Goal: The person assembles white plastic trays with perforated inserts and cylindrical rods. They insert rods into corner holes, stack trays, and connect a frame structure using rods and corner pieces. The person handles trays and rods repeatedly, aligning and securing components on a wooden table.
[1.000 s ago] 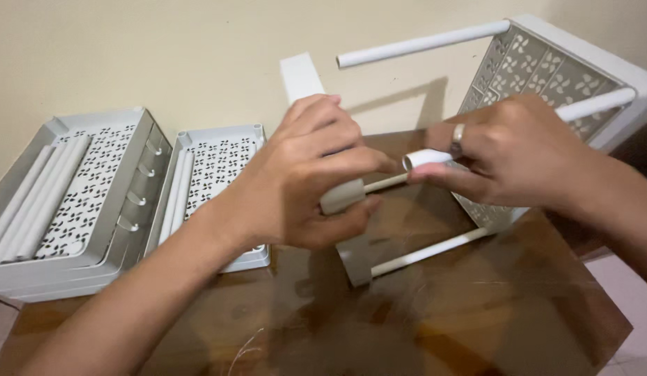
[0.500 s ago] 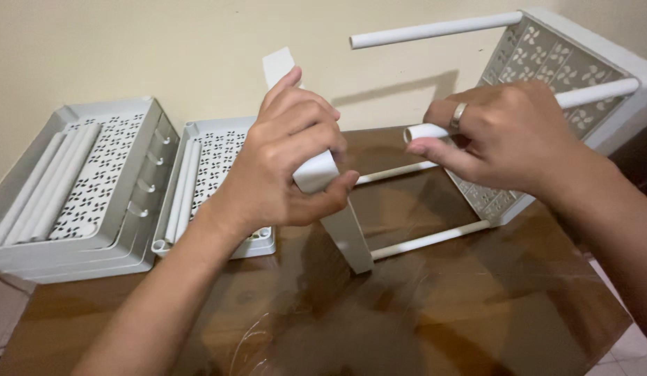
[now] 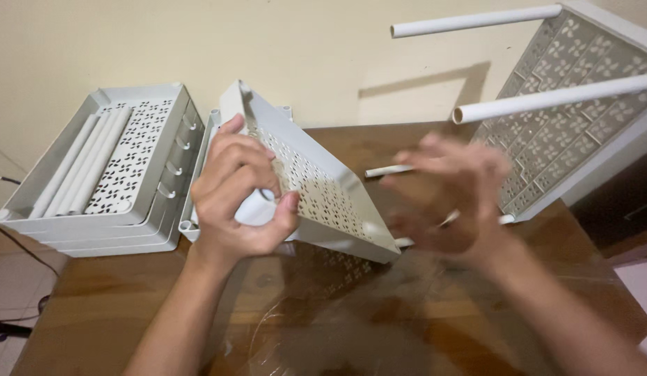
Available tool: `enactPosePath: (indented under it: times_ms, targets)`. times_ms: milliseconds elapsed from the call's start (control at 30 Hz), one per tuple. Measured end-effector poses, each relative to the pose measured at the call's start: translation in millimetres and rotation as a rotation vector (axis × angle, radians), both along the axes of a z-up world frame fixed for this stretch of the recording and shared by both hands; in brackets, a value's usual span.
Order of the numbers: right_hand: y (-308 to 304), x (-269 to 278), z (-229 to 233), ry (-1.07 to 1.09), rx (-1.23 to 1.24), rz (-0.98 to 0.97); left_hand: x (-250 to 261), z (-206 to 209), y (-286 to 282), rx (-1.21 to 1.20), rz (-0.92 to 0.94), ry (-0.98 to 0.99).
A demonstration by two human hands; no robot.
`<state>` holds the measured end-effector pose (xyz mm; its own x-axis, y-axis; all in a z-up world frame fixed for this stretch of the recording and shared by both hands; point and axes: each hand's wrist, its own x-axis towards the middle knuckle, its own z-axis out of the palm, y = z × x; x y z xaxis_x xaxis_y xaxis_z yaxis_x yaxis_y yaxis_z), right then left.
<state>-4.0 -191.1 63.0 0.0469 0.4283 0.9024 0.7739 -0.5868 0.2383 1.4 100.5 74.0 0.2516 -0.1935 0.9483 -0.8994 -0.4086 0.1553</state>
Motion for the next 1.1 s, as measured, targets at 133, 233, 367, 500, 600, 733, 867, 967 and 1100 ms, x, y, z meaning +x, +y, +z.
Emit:
enactPosePath:
  times_ms: [133, 233, 367, 500, 600, 733, 867, 967, 1100]
  targets:
    - [28, -25, -36, 0.346, -0.049, 0.032, -12, -11, 14, -0.065, 0.053, -0.075]
    - [44, -31, -45, 0.566, 0.017, 0.08, -20, -25, 21, -0.128, 0.118, -0.153]
    - [67, -24, -54, 0.643, 0.071, 0.081, -29, -49, 24, -0.163, 0.223, -0.217]
    - [88, -22, -75, 0.628, 0.146, -0.025, -35, -73, 29, -0.131, 0.343, -0.25]
    - [97, -1, -83, 0.607, 0.184, -0.087, -35, -86, 38, -0.076, 0.423, -0.234]
    - [100, 12, -106, 0.648, 0.173, -0.072, -27, -111, 46, -0.03, 0.458, -0.22]
    - [90, 27, -124, 0.471, 0.161, 0.009, -40, -135, 36, 0.069, 0.444, -0.22]
    - [66, 19, -132, 0.565, 0.133, -0.035, -61, -148, 26, 0.171, 0.358, -0.127]
    - [45, 18, -135, 0.531, 0.082, 0.01, -55, -148, 25, 0.115, 0.297, -0.077]
